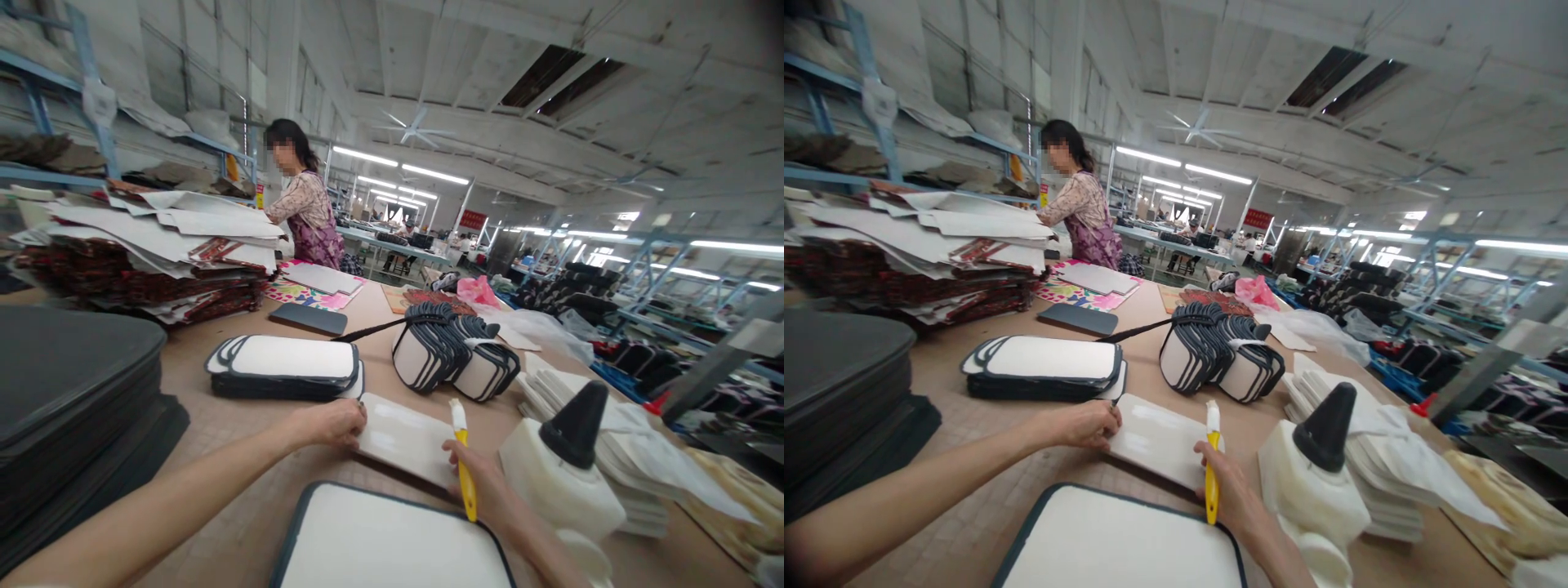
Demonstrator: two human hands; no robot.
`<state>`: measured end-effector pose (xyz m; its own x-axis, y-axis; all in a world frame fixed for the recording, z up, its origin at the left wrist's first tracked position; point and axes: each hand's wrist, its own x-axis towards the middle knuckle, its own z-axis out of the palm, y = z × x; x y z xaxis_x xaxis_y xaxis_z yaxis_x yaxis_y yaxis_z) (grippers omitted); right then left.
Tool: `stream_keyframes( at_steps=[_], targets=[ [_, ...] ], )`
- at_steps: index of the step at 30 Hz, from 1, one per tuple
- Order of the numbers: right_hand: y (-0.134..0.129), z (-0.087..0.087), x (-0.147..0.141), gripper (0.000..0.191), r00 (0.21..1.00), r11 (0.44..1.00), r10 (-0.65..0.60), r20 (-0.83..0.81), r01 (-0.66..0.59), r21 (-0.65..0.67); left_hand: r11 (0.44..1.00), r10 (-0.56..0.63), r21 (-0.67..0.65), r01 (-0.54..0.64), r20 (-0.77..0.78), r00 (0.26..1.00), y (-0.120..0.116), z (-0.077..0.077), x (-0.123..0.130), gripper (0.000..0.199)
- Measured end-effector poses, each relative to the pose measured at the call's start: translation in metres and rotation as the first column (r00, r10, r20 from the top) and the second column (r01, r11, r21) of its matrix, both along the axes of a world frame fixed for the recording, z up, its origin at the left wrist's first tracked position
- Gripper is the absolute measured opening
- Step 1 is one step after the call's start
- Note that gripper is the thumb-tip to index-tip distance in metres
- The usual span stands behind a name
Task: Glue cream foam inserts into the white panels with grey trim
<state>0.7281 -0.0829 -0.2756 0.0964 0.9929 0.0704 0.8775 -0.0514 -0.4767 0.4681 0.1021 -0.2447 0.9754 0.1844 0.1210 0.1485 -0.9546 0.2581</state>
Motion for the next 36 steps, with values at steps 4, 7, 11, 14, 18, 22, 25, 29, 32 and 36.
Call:
stream_keyframes(
  at_steps=[4,7,11,14,18,22,25,29,32,36],
  targets=[
    [0.000,0.004,-0.007,0.051,0.997,0.999,-0.026,0.079,0.029,-0.038,0.994,-0.005,0.112,0.012,-0.059,0.998,-0.001,-0.001,0.005,0.006],
    [-0.001,0.002,-0.010,0.052,0.993,0.999,-0.015,0.119,0.019,-0.032,0.979,0.013,0.206,0.007,-0.095,0.995,-0.010,-0.004,0.012,0.002],
    [-0.002,-0.001,-0.007,0.051,0.990,0.999,0.027,0.136,-0.022,-0.034,0.961,0.043,0.275,-0.010,-0.115,0.992,-0.020,-0.011,0.020,0.013],
    [-0.002,0.001,-0.005,0.044,0.992,0.998,0.035,0.123,-0.029,-0.047,0.961,0.083,0.273,-0.053,-0.100,0.992,-0.021,-0.014,0.020,0.012],
    [0.003,0.000,-0.006,0.040,0.994,0.997,0.067,0.084,-0.070,0.027,0.959,0.170,0.237,-0.158,-0.032,0.985,-0.016,-0.015,0.017,0.010],
    [0.015,-0.005,0.000,0.040,0.987,0.974,-0.103,0.125,0.075,0.215,0.936,0.291,0.171,-0.309,0.120,0.949,-0.006,-0.010,0.011,0.014],
    [0.019,0.011,0.004,0.034,0.968,0.919,-0.239,0.080,0.199,0.339,0.898,0.398,0.076,-0.434,0.278,0.874,0.001,0.009,0.003,0.017],
    [0.000,0.069,-0.014,0.041,0.935,0.774,-0.299,-0.190,0.354,0.525,0.860,0.484,-0.089,-0.502,0.453,0.749,-0.016,0.065,-0.018,0.022],
    [-0.024,0.114,-0.036,0.051,0.885,0.668,-0.235,-0.401,0.447,0.595,0.838,0.544,-0.393,-0.380,0.667,0.509,-0.049,0.108,-0.036,0.035],
    [-0.060,0.122,-0.056,0.054,0.827,0.689,-0.266,-0.495,0.522,0.503,0.726,0.660,-0.637,-0.259,0.539,0.523,-0.092,0.121,-0.061,0.023]
  ],
)
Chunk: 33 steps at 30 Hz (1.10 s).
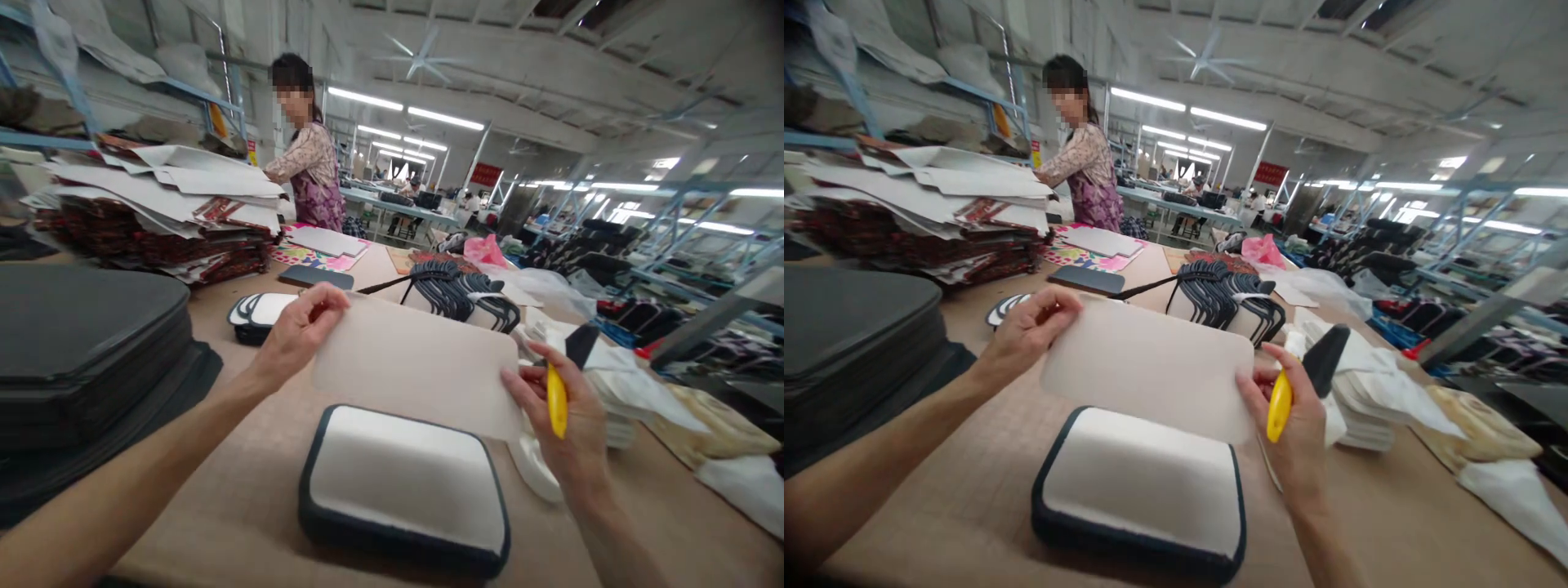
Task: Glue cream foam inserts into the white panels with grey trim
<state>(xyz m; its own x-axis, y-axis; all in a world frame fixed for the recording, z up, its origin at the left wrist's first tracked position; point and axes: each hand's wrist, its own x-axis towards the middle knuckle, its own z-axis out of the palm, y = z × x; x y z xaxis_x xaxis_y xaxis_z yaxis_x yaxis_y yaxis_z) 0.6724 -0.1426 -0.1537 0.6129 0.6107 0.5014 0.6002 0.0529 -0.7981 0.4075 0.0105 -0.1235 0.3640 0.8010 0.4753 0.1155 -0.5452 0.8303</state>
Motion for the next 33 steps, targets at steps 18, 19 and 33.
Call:
stream_keyframes(
  at_steps=[18,19,33],
  targets=[
    [-0.063,-0.115,-0.002,0.046,0.990,0.909,0.077,0.120,-0.020,-0.416,0.960,-0.215,-0.254,0.113,-0.418,0.883,-0.046,-0.113,-0.024,0.030],
    [-0.063,-0.117,-0.001,0.046,0.989,0.906,0.075,0.128,-0.014,-0.423,0.960,-0.215,-0.256,0.111,-0.425,0.879,-0.045,-0.113,-0.024,0.030],
    [-0.065,-0.116,-0.002,0.045,0.987,0.915,0.159,-0.002,-0.149,-0.374,0.941,-0.263,-0.314,0.125,-0.448,0.855,-0.044,-0.107,-0.022,0.036]
  ],
)
